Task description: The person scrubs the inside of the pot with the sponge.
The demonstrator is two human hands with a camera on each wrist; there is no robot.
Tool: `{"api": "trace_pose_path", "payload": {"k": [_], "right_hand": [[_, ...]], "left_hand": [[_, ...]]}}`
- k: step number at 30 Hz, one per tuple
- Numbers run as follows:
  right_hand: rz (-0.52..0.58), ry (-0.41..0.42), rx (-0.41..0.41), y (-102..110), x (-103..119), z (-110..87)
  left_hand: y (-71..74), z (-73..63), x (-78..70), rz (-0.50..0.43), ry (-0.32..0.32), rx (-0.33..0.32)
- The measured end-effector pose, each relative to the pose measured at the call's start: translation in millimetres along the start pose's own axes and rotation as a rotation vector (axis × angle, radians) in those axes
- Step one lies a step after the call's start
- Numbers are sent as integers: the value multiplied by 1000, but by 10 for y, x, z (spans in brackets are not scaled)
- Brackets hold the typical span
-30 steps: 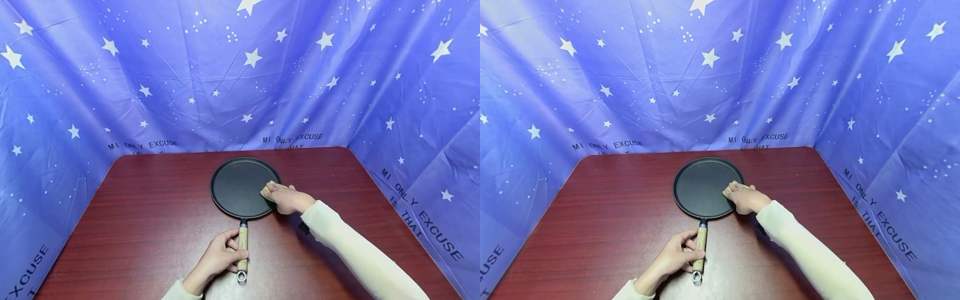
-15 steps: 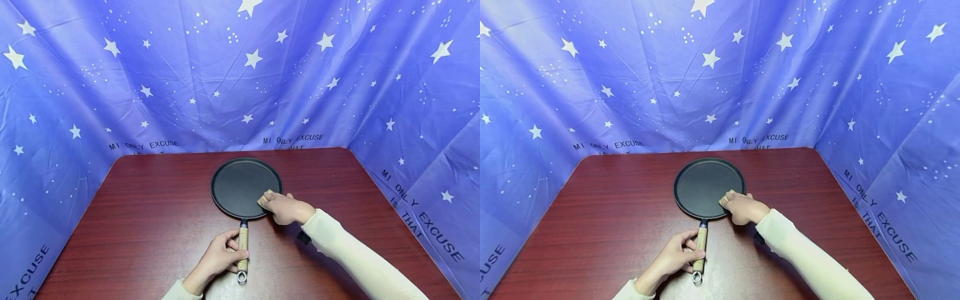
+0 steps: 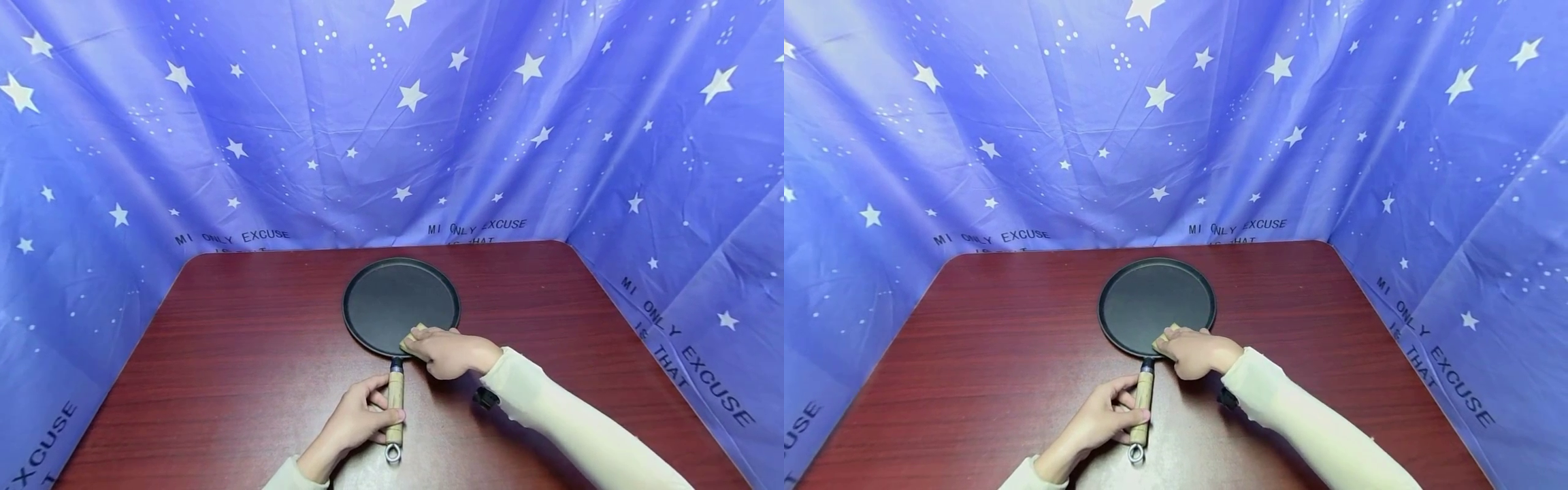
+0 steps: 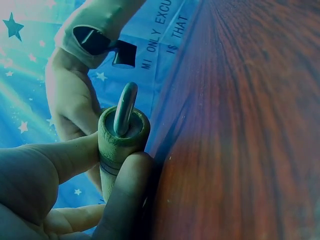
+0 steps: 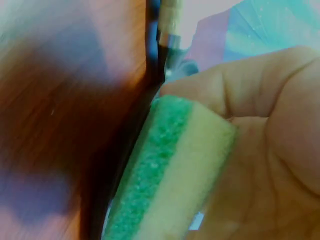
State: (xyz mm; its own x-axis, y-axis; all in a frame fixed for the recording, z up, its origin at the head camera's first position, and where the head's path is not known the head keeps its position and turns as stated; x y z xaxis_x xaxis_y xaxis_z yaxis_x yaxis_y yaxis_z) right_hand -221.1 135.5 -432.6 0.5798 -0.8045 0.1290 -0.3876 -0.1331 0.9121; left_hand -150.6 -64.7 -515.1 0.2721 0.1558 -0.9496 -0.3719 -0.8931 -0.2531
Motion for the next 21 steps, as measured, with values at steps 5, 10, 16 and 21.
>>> {"api": "trace_pose_path", "payload": {"k": [5, 10, 16, 21], "right_hand": [[29, 23, -3, -7, 93, 106], [42, 49, 3, 7, 190, 248], [48, 65, 4, 41, 275, 441], [52, 52, -6, 36, 325, 600]], "left_hand": [[-3, -6, -15, 5, 0, 12], [10, 0, -16, 16, 0, 12], [10, 4, -14, 16, -3, 19], [5, 3, -8, 10, -1, 19]]}}
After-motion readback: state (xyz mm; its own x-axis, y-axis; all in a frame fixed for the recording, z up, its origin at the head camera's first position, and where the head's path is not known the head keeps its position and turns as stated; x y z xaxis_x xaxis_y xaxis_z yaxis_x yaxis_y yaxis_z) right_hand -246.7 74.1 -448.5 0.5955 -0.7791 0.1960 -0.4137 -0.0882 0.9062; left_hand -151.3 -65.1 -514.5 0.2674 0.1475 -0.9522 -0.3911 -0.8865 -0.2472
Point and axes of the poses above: each hand's wrist, its own z-axis towards the middle knuckle, its own y-axis out of the back of the hand, x = y × z, the point moved 2 cm from there along z, towards the middle knuckle, and after that the axes turned 12 degrees about -z, right-handed, at the moved point
